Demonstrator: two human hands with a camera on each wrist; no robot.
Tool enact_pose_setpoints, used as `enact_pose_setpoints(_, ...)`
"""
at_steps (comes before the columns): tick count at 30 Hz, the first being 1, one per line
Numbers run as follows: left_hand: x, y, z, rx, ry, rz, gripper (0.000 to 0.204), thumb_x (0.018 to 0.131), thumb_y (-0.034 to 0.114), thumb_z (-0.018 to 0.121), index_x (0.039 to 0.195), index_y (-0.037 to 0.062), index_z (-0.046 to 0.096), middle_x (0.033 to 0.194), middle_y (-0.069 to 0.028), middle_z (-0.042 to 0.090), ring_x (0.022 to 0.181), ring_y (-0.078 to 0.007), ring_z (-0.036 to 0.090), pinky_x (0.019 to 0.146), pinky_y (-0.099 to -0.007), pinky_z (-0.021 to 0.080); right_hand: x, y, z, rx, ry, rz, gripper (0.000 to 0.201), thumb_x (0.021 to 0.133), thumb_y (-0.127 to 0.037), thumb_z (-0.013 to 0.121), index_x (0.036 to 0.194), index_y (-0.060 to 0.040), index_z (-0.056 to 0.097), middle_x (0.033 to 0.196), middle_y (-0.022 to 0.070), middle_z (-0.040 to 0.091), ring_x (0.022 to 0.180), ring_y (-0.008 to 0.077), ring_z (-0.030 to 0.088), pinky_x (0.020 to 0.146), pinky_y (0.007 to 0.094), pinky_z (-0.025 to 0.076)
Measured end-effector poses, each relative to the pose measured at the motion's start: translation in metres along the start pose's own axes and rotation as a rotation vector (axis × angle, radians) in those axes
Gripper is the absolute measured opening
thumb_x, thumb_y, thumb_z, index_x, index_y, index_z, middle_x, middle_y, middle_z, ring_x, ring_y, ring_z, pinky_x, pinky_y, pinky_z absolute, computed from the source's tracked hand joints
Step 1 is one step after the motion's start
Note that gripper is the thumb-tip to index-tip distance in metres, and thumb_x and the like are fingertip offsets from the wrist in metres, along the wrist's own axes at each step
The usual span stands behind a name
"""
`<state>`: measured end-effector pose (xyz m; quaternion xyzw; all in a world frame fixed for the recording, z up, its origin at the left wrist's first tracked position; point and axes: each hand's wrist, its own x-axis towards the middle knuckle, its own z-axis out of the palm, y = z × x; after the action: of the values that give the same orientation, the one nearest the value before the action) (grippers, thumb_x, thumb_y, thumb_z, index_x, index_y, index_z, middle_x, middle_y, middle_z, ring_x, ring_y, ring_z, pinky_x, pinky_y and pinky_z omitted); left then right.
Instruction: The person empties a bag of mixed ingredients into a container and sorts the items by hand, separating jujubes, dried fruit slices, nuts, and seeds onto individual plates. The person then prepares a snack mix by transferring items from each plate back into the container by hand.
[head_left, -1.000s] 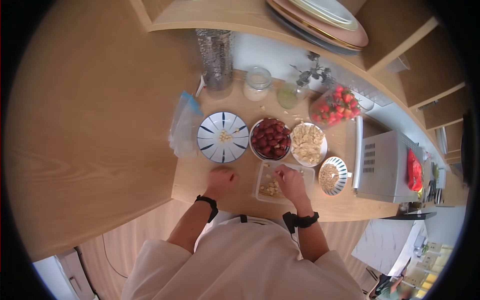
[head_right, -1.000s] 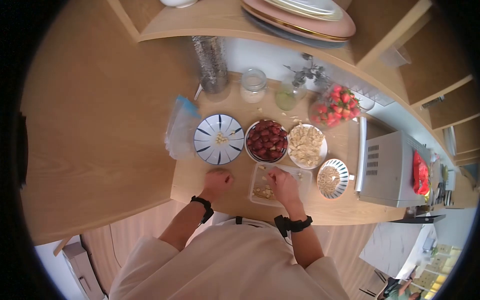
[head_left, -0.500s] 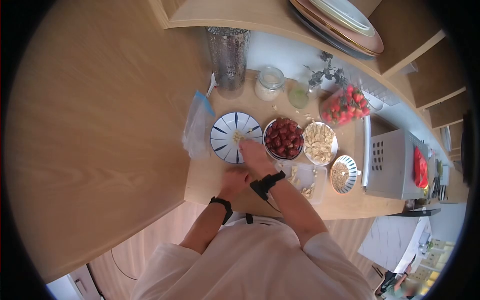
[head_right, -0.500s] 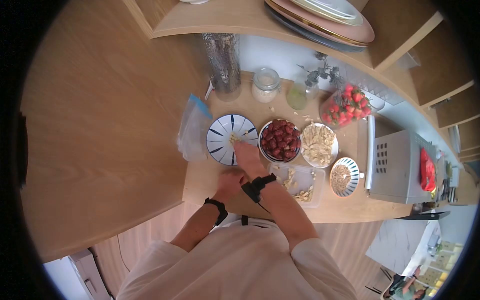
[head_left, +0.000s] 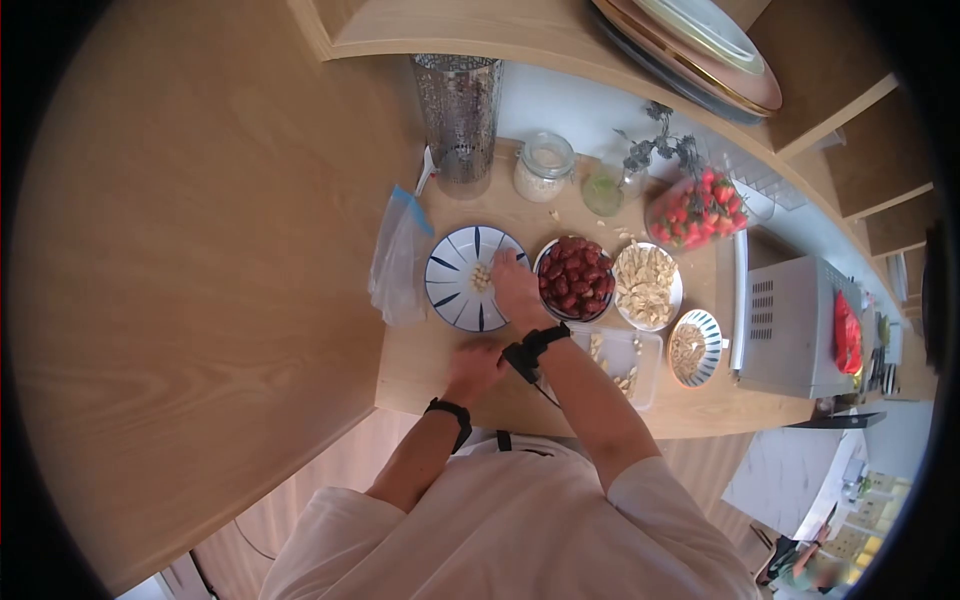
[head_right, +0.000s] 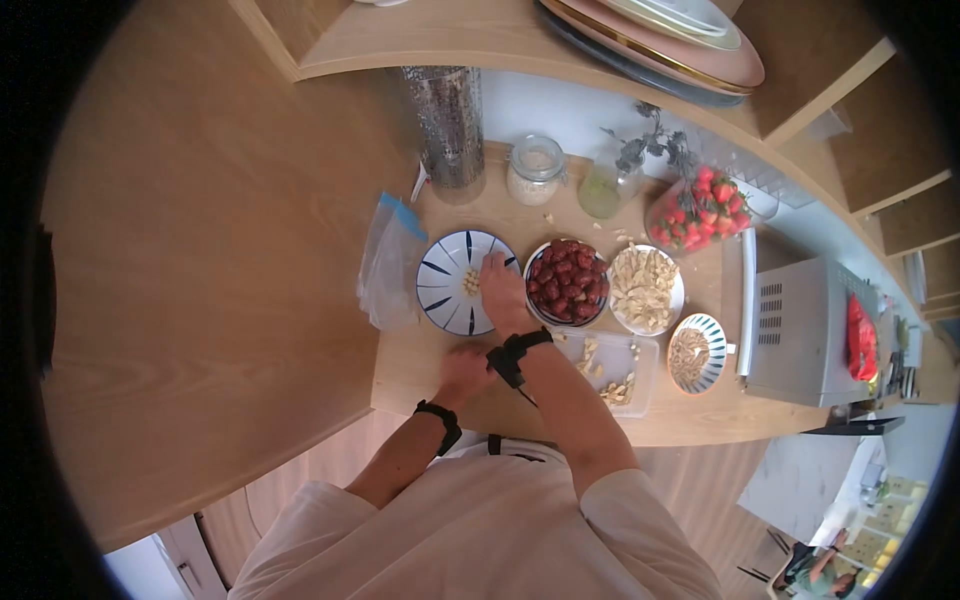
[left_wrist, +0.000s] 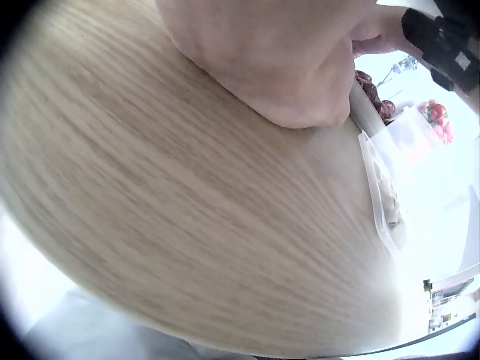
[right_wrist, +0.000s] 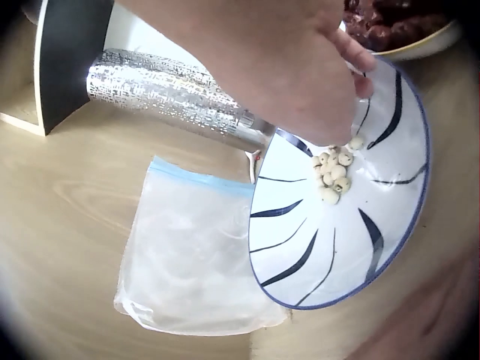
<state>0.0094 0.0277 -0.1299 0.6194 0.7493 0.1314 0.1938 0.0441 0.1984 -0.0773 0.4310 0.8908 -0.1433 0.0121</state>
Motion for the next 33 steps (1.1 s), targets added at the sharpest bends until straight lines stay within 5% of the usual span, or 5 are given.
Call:
enact_pose_setpoints(15, 0.0, -0.002, 0.003, -0.048, 0.072, 0.039, 0.014, 0.077, 0.028, 0.065, 0.081, 0.0143, 0.066, 0.083, -0.0054, 0.067, 0.078, -0.0276, 0.066, 0.068, -0.0434, 0.053, -0.009, 0.0, -0.006, 0.148, -0.067, 0.043, 0.036, 0.086, -0.013, 0.06, 0.119, -0.0017, 0.054, 0.111, 0.019, 0.058, 0.093, 0.0388, 0.066, 0.078, 0.0466, 0.056)
enact_pose_setpoints(17, -0.001, -0.001, 0.006, -0.085, 0.115, 0.073, 0.014, 0.077, 0.027, 0.065, 0.078, 0.0132, 0.065, 0.08, -0.0054, 0.067, 0.074, -0.028, 0.065, 0.065, -0.0435, 0.052, -0.038, 0.002, -0.029, 0.463, 0.202, -0.037, 0.028, 0.087, -0.017, 0.065, 0.11, -0.0024, 0.059, 0.11, 0.0176, 0.061, 0.085, 0.0374, 0.067, 0.072, 0.0438, 0.055)
enact_pose_setpoints(21, 0.002, 0.004, -0.004, -0.119, 0.108, 0.042, 0.018, 0.079, 0.029, 0.064, 0.07, 0.0128, 0.061, 0.073, -0.0065, 0.065, 0.076, -0.0292, 0.064, 0.066, -0.0437, 0.051, -0.119, 0.035, -0.083, 0.618, 0.372, 0.048, 0.02, 0.084, -0.014, 0.069, 0.101, -0.0053, 0.065, 0.089, 0.0165, 0.067, 0.077, 0.0346, 0.066, 0.068, 0.042, 0.052)
enact_pose_setpoints(23, -0.002, 0.01, -0.009, -0.178, 0.095, 0.042, 0.019, 0.079, 0.027, 0.063, 0.067, 0.0124, 0.06, 0.071, -0.0066, 0.064, 0.074, -0.0296, 0.064, 0.064, -0.0437, 0.05, -0.163, 0.059, -0.106, 0.502, 0.25, 0.328, 0.019, 0.084, -0.012, 0.069, 0.1, -0.0052, 0.064, 0.081, 0.0146, 0.066, 0.073, 0.0344, 0.065, 0.065, 0.0416, 0.05)
enact_pose_setpoints(33, 0.0, 0.015, -0.015, -0.111, 0.093, 0.042, 0.018, 0.08, 0.027, 0.061, 0.068, 0.0141, 0.061, 0.069, -0.0057, 0.062, 0.069, -0.0294, 0.062, 0.062, -0.045, 0.05, -0.248, 0.159, -0.084, 0.379, 0.182, 0.457, 0.016, 0.084, -0.013, 0.07, 0.097, -0.0067, 0.063, 0.077, 0.0118, 0.065, 0.074, 0.0343, 0.065, 0.064, 0.0429, 0.05)
